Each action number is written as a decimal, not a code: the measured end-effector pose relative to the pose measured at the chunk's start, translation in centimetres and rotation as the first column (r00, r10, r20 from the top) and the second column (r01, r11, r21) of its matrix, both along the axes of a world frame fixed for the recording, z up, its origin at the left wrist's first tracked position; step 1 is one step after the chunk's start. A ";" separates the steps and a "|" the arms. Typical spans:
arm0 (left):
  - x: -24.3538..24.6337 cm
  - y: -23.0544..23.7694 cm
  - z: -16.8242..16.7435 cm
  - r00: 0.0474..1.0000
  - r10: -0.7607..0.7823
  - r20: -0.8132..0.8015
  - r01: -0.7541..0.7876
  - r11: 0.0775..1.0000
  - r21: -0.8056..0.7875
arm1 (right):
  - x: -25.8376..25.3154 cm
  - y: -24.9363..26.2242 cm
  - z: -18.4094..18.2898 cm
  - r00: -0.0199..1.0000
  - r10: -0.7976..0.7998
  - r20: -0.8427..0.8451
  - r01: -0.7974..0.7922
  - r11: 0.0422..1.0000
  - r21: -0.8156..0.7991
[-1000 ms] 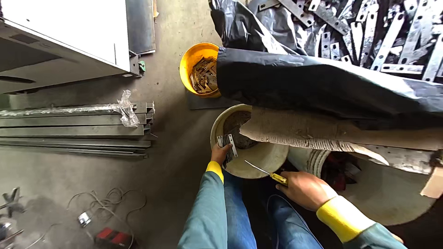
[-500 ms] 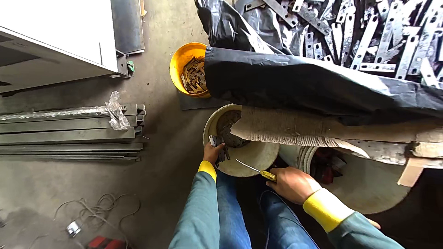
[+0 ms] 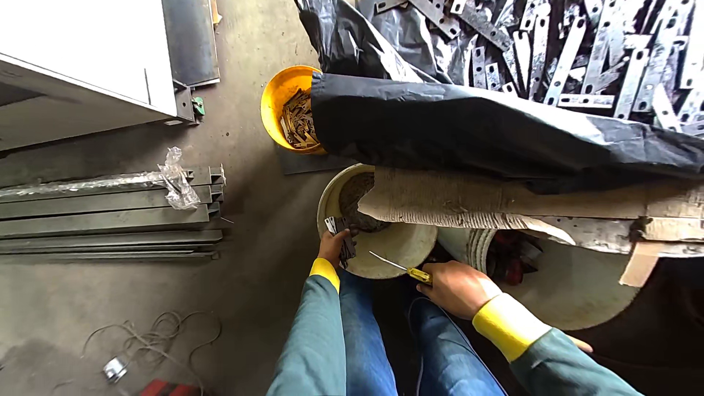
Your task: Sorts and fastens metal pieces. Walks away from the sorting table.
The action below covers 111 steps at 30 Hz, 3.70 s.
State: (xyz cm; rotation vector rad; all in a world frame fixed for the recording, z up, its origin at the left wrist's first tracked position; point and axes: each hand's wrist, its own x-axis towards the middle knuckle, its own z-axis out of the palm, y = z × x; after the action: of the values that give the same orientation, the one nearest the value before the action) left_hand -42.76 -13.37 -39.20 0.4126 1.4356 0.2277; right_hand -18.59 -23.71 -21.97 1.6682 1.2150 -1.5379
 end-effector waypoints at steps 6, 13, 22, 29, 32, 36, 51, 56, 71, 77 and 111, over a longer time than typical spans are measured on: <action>0.0 0.1 -0.4 0.988 0.063 -0.138 -0.060 0.998 0.024 | -0.1 -0.1 0.0 1.000 -0.005 0.001 0.005 1.000 -0.006; -0.3 0.3 -0.4 0.965 -0.077 -0.249 0.098 0.993 0.072 | 0.1 -0.4 0.1 1.000 -0.019 0.000 0.019 1.000 0.006; 0.2 0.2 -0.5 0.979 -0.085 -0.187 0.096 0.994 0.048 | 0.0 -0.7 -0.2 1.000 -0.020 -0.011 0.020 1.000 -0.006; 0.9 0.7 0.3 0.995 0.013 -0.099 -0.006 0.998 0.066 | 0.2 -0.7 -0.4 1.000 -0.017 -0.010 0.017 1.000 -0.022; 0.7 0.8 0.1 0.999 0.030 -0.040 -0.030 1.000 0.000 | 0.1 -0.7 -0.4 1.000 -0.015 -0.007 0.015 1.000 -0.026; 0.5 0.0 0.1 0.993 0.113 0.022 -0.110 0.991 -0.080 | 0.0 -0.4 0.1 1.000 -0.010 -0.013 0.010 1.000 -0.029; -0.2 -0.9 -0.7 0.999 -0.004 -0.047 0.003 1.000 -0.025 | -0.3 -0.5 -0.2 1.000 -0.001 -0.020 0.000 0.999 -0.042; 0.5 -0.6 -0.9 0.970 -0.121 -0.212 0.144 0.985 0.097 | -0.9 -0.4 -0.4 1.000 0.024 -0.007 -0.024 0.998 -0.063; 1.2 -1.5 -1.1 0.991 0.116 -0.066 -0.115 0.993 0.022 | -1.1 0.1 -0.7 1.000 -0.019 0.006 0.020 0.998 -0.064; 0.4 -1.4 -0.8 0.999 0.041 -0.035 -0.041 0.999 -0.021 | -1.1 -0.2 -1.0 1.000 -0.016 0.011 0.017 0.997 -0.077; 0.9 -0.8 -1.5 0.929 -0.007 -0.371 0.032 0.998 0.062 | -0.6 -0.4 -1.3 1.000 -0.004 0.009 0.005 0.996 -0.094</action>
State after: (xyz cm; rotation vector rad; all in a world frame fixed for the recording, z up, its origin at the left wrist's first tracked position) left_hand -41.82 -14.12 -40.72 0.5461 1.7979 0.1881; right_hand -19.15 -24.12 -23.26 1.6164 1.1180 -1.5642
